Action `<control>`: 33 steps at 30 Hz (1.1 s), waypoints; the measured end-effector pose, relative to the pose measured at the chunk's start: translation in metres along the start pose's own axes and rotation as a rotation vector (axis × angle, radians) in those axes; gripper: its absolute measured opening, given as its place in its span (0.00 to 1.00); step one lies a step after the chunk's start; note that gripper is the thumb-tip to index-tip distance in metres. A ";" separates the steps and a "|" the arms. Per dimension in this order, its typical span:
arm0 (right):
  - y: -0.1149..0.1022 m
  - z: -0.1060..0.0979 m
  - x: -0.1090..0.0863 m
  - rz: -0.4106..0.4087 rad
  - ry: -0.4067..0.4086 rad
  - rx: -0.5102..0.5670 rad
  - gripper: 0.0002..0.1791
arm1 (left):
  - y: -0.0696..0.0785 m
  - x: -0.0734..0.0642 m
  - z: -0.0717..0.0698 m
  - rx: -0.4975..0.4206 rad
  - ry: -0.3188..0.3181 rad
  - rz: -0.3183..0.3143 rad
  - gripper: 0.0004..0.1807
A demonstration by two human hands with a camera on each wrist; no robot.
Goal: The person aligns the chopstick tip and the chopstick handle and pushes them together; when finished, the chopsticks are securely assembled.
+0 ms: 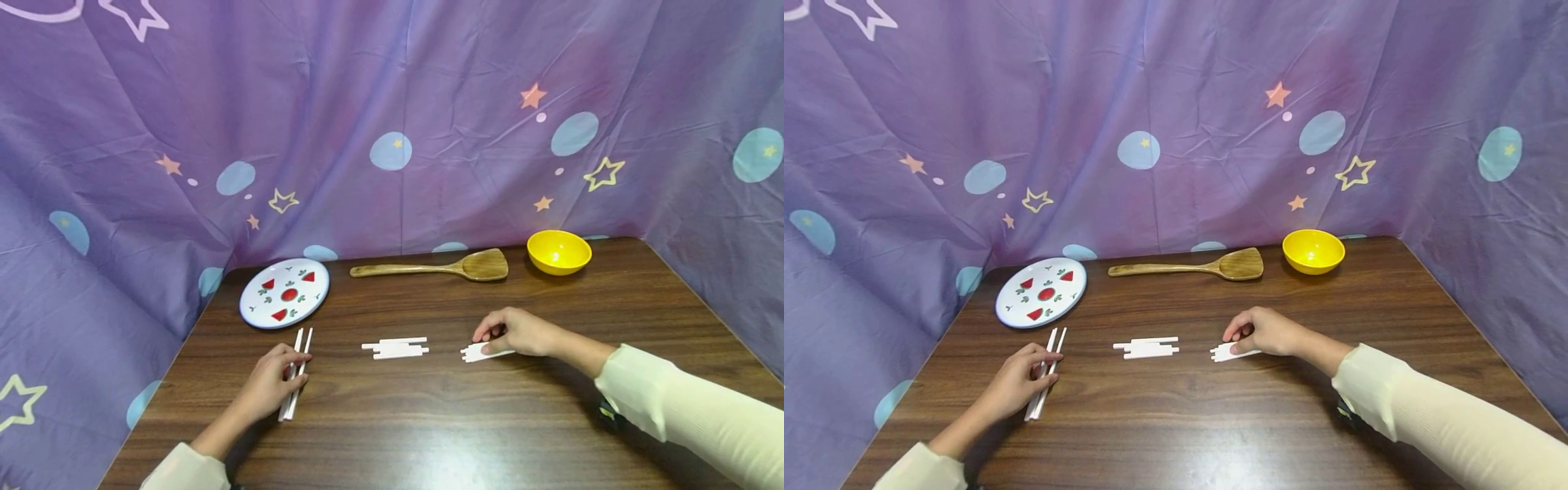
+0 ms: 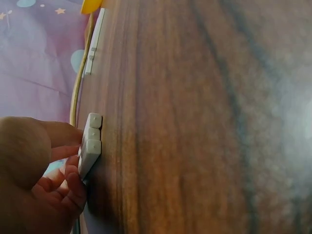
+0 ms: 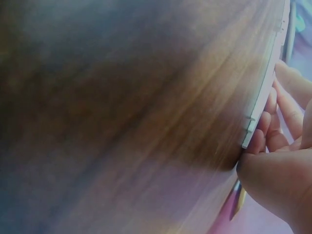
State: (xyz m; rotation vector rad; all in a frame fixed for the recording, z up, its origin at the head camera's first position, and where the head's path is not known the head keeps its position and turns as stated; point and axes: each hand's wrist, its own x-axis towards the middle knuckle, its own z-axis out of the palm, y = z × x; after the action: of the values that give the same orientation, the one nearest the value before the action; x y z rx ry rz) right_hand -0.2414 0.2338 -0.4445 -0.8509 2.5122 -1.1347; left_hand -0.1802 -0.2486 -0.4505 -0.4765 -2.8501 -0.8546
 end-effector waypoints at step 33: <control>-0.004 0.001 0.000 0.013 -0.003 0.021 0.09 | 0.056 0.047 0.016 -0.249 -0.129 0.150 0.15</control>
State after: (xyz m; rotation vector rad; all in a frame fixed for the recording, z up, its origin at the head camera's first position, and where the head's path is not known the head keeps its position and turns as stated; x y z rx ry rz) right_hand -0.2392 0.2304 -0.4422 -0.8293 2.4957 -1.1530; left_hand -0.2060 -0.1835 -0.4252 -0.7907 -2.7863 -1.1960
